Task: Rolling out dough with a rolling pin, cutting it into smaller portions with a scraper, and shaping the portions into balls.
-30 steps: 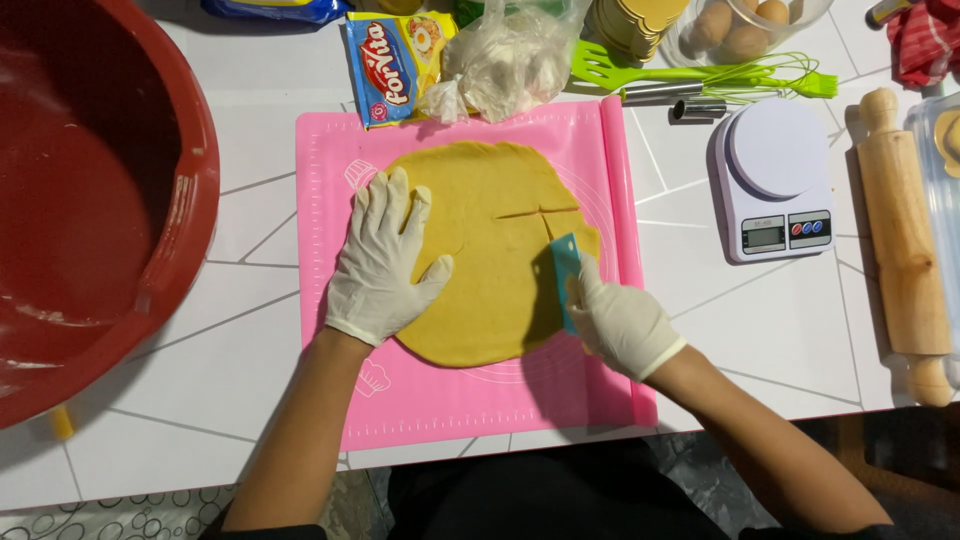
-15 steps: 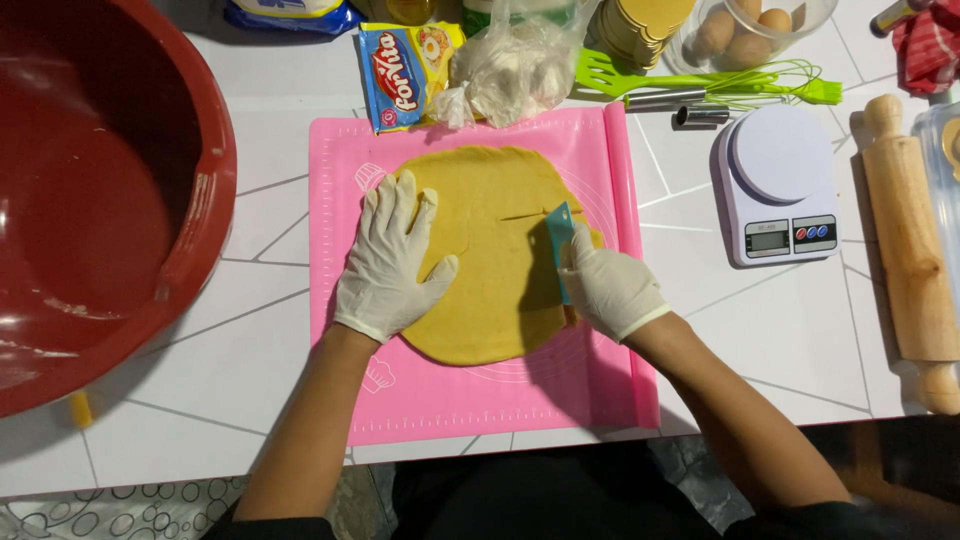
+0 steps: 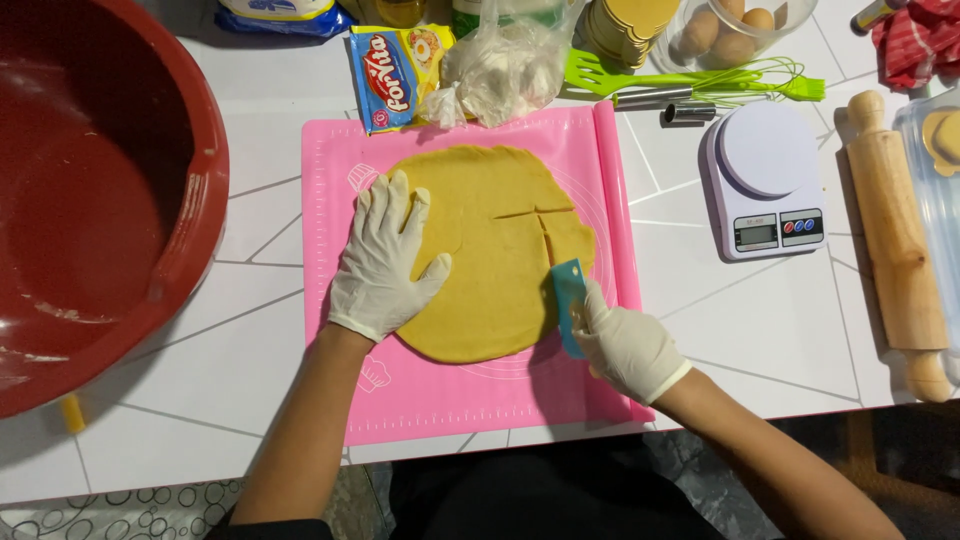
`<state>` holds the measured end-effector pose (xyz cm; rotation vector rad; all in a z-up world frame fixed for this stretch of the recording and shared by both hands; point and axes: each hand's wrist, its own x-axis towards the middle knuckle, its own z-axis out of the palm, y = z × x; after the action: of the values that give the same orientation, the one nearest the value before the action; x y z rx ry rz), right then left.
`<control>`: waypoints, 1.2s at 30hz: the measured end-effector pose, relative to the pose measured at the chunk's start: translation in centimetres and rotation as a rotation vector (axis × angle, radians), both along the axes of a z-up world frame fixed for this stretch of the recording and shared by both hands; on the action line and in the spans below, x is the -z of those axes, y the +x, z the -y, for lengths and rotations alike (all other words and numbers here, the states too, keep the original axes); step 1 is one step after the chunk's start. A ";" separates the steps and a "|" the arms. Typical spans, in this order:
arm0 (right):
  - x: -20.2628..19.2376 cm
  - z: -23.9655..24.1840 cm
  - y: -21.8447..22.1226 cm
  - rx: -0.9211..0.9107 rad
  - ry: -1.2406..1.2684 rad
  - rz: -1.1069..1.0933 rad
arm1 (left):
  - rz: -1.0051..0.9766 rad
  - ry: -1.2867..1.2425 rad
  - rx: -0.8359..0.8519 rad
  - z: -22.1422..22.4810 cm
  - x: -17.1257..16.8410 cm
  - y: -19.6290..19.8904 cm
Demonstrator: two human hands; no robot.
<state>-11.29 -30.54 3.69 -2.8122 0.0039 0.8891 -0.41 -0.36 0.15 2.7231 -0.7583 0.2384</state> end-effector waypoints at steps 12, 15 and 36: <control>-0.6 -1.3 6.1 0.077 -0.034 0.144 | -0.006 0.027 -0.008 0.0 0.1 0.0; -1.2 -1.9 7.0 0.116 0.008 0.161 | -0.007 0.030 -0.009 0.0 0.1 0.0; -2.6 -2.0 8.1 0.158 0.035 0.115 | -0.004 0.024 0.005 -0.1 0.1 0.1</control>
<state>-3.17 -28.57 6.27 -2.7799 0.1895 0.6847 -0.30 -0.29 0.09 2.7425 -0.7718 0.2242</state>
